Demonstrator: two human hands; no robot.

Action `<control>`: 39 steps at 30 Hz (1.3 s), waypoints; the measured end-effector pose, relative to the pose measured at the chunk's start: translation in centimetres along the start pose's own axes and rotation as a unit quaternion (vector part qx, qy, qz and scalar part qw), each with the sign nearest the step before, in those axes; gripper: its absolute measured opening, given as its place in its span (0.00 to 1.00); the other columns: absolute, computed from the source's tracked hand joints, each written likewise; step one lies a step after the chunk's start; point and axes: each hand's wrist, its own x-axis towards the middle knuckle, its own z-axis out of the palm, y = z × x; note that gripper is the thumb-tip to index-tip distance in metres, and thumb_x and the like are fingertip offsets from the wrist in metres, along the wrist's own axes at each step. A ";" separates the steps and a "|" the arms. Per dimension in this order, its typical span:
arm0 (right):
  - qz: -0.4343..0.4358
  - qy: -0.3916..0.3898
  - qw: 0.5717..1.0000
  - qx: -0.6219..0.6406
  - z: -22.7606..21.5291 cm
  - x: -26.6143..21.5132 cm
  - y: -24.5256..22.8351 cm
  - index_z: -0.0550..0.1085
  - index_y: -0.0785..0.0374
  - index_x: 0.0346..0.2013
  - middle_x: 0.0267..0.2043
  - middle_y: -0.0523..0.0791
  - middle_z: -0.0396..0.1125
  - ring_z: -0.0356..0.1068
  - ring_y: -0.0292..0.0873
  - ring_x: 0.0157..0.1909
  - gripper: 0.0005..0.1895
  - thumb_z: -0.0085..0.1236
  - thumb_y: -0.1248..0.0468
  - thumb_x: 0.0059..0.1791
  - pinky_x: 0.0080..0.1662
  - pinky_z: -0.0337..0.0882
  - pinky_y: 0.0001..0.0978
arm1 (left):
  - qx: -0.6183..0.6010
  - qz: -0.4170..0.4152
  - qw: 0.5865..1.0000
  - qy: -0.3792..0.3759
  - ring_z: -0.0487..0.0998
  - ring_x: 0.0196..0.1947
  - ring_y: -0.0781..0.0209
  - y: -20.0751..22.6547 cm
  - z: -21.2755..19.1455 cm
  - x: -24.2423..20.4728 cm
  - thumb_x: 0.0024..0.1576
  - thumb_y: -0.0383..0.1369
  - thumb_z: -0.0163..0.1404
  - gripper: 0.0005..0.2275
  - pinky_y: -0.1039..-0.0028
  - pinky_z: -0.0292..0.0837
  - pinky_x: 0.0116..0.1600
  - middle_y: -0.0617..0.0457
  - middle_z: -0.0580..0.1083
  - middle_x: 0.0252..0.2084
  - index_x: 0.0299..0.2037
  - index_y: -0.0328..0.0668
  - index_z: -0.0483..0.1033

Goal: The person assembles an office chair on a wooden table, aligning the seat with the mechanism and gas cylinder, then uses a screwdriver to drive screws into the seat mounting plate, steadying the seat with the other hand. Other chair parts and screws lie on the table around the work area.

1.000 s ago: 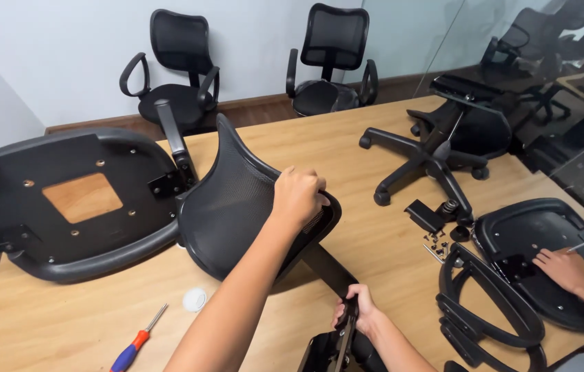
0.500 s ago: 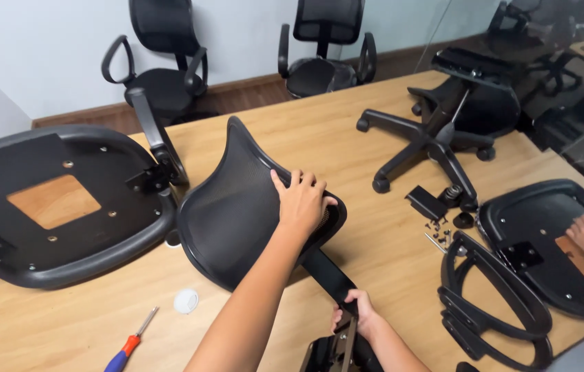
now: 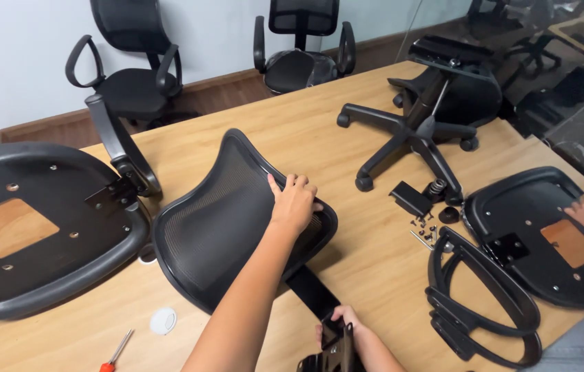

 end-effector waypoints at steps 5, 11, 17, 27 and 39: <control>-0.028 -0.039 0.999 -0.021 0.7 -0.2 1.1 0.76 0.72 0.30 0.26 0.52 0.71 0.70 0.53 0.29 0.24 0.47 0.51 0.41 0.38 0.72 0.40 | -0.039 0.106 0.991 0.078 0.59 0.70 0.43 -4.8 3.0 -0.4 0.46 0.26 0.60 0.20 0.33 0.48 0.70 0.39 0.63 0.66 0.51 0.48 0.81; -0.051 -0.011 0.995 -0.087 3.2 -4.2 1.3 0.77 0.69 0.28 0.24 0.49 0.71 0.69 0.49 0.26 0.27 0.46 0.46 0.44 0.34 0.70 0.38 | -0.077 -0.114 0.982 0.132 0.55 0.72 0.29 -1.5 -0.7 -3.6 0.46 0.37 0.64 0.35 0.37 0.55 0.68 0.35 0.51 0.74 0.67 0.64 0.64; -0.081 0.067 0.984 -0.144 5.1 -6.7 1.1 0.77 0.71 0.31 0.28 0.54 0.74 0.71 0.52 0.28 0.31 0.43 0.43 0.48 0.35 0.72 0.39 | -0.149 -0.298 0.942 0.029 0.47 0.67 0.05 -2.3 2.2 -3.2 0.53 0.50 0.58 0.44 0.39 0.69 0.59 0.28 0.36 0.77 0.75 0.79 0.36; -0.210 0.032 0.961 -0.176 0.8 -5.6 3.5 0.76 0.66 0.45 0.42 0.48 0.72 0.70 0.44 0.45 0.29 0.51 0.43 0.47 0.48 0.69 0.34 | -0.134 -0.247 0.959 0.041 0.43 0.68 0.06 -4.2 4.7 -2.2 0.56 0.49 0.57 0.47 0.35 0.45 0.71 0.12 0.34 0.71 0.76 0.63 0.29; -0.320 0.236 0.783 -0.479 -8.0 9.9 -2.0 0.81 0.73 0.43 0.32 0.47 0.77 0.77 0.45 0.40 0.23 0.48 0.55 0.53 0.48 0.73 0.38 | -0.150 -0.252 0.956 0.000 0.40 0.74 0.18 -4.3 4.4 -0.9 0.55 0.47 0.58 0.50 0.33 0.40 0.72 0.11 0.34 0.71 0.76 0.60 0.25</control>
